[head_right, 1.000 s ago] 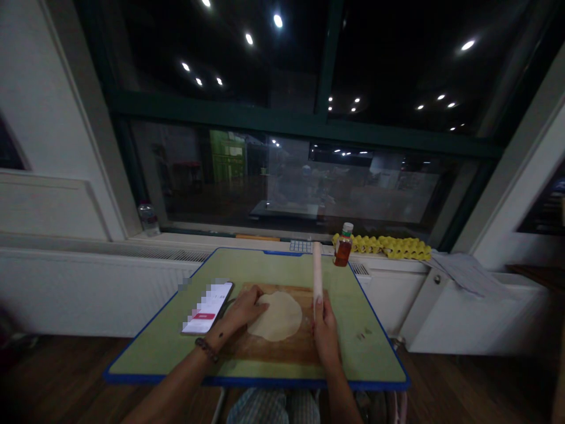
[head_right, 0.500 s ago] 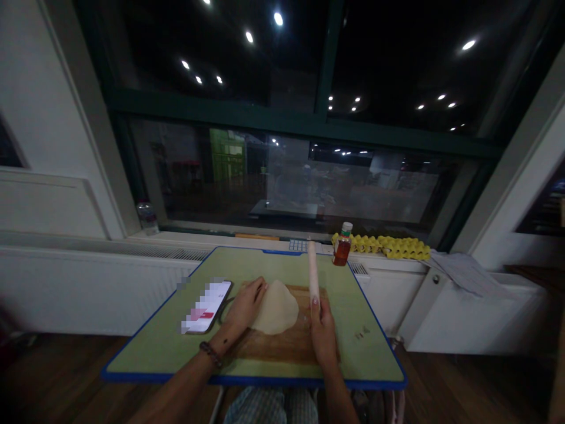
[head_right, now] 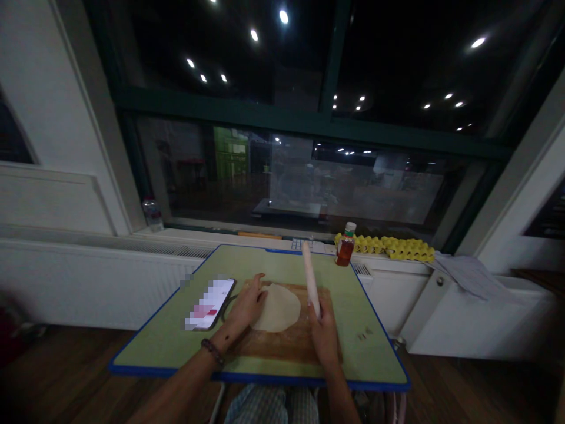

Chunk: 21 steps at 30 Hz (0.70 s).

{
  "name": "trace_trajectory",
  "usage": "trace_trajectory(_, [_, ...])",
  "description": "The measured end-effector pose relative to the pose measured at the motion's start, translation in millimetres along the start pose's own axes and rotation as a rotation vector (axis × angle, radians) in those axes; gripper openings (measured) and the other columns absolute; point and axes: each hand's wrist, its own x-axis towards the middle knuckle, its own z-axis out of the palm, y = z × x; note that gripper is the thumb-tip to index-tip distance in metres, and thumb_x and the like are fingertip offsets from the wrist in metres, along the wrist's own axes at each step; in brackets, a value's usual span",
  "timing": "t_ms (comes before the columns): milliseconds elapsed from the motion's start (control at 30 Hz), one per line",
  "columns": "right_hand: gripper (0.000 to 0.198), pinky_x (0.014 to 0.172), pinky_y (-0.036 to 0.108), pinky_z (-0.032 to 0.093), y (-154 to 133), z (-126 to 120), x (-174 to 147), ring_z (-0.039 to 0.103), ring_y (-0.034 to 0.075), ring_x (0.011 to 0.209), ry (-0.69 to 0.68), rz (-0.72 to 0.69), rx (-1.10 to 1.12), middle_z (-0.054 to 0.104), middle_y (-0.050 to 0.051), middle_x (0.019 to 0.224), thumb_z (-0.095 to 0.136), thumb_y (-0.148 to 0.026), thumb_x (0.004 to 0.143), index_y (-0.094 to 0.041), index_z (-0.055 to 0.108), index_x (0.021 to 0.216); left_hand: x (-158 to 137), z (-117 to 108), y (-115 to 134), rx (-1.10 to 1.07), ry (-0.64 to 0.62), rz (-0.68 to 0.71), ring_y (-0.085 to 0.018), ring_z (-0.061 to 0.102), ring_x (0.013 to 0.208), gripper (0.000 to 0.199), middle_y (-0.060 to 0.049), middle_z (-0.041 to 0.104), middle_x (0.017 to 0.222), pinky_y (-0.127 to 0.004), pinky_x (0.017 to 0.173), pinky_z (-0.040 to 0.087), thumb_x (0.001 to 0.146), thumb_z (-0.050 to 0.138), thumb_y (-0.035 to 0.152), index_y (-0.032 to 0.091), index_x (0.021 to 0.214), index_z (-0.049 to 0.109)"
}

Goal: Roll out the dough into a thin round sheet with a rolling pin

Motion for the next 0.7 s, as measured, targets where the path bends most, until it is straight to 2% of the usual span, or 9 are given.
trace_trajectory(167, [0.043, 0.077, 0.029, 0.046, -7.1, -1.0, -1.6, 0.06, 0.021, 0.083, -0.07, 0.007, 0.019, 0.067, 0.004, 0.087, 0.051, -0.054, 0.082, -0.018, 0.063, 0.103, -0.8, -9.5, 10.4, -0.119, -0.114, -0.022, -0.021, 0.057, 0.113, 0.054, -0.007, 0.063, 0.122, -0.032, 0.095, 0.041, 0.086, 0.055, 0.02, 0.022, 0.136, 0.037])
trace_trajectory(300, [0.041, 0.068, 0.029, 0.046, -8.6, -2.5, -2.5, 0.058, 0.02, 0.073, -0.066, 0.009, -0.002, 0.065, 0.001, 0.079, 0.05, -0.054, 0.083, -0.018, 0.064, 0.098, 1.2, -12.1, 21.2, -0.114, -0.084, -0.037, -0.022, 0.057, 0.112, 0.049, -0.007, 0.066, 0.118, -0.033, 0.098, 0.039, 0.085, 0.057, 0.019, 0.02, 0.131, 0.042])
trace_trajectory(433, [0.04, 0.067, 0.029, 0.046, -5.7, -2.4, -2.1, 0.058, 0.02, 0.071, -0.082, 0.009, -0.02, 0.065, 0.001, 0.077, 0.049, -0.053, 0.083, -0.019, 0.065, 0.097, 2.5, -4.2, 15.8, -0.148, -0.048, -0.056, -0.022, 0.058, 0.11, 0.046, -0.007, 0.067, 0.113, -0.035, 0.098, 0.04, 0.085, 0.054, 0.02, 0.019, 0.13, 0.042])
trace_trajectory(533, [0.041, 0.07, 0.03, 0.048, -2.8, -2.0, -1.5, 0.061, 0.021, 0.075, -0.115, 0.001, -0.03, 0.067, 0.003, 0.081, 0.049, -0.052, 0.084, -0.018, 0.066, 0.1, 2.7, -3.5, 4.0, -0.22, 0.078, -0.036, -0.021, 0.056, 0.114, 0.046, -0.01, 0.062, 0.117, -0.036, 0.101, 0.039, 0.087, 0.043, 0.016, 0.017, 0.133, 0.037])
trace_trajectory(633, [0.042, 0.082, 0.033, 0.048, 0.8, -5.5, -0.1, 0.063, 0.023, 0.092, -0.201, -0.081, -0.05, 0.07, 0.007, 0.1, 0.048, -0.048, 0.087, -0.018, 0.065, 0.111, 4.3, -16.7, -4.1, -0.217, 0.318, -0.021, -0.023, 0.047, 0.124, 0.046, -0.014, 0.052, 0.128, -0.04, 0.105, 0.036, 0.086, 0.037, 0.013, 0.013, 0.132, 0.036])
trace_trajectory(700, [0.04, 0.091, 0.035, 0.046, 2.7, -10.8, 1.8, 0.062, 0.024, 0.102, -0.265, -0.163, -0.158, 0.068, 0.009, 0.112, 0.049, -0.044, 0.087, -0.019, 0.065, 0.115, 5.3, -30.8, -3.3, -0.178, 0.482, -0.022, -0.026, 0.043, 0.125, 0.042, -0.015, 0.049, 0.128, -0.043, 0.106, 0.034, 0.088, 0.037, 0.018, 0.013, 0.129, 0.038])
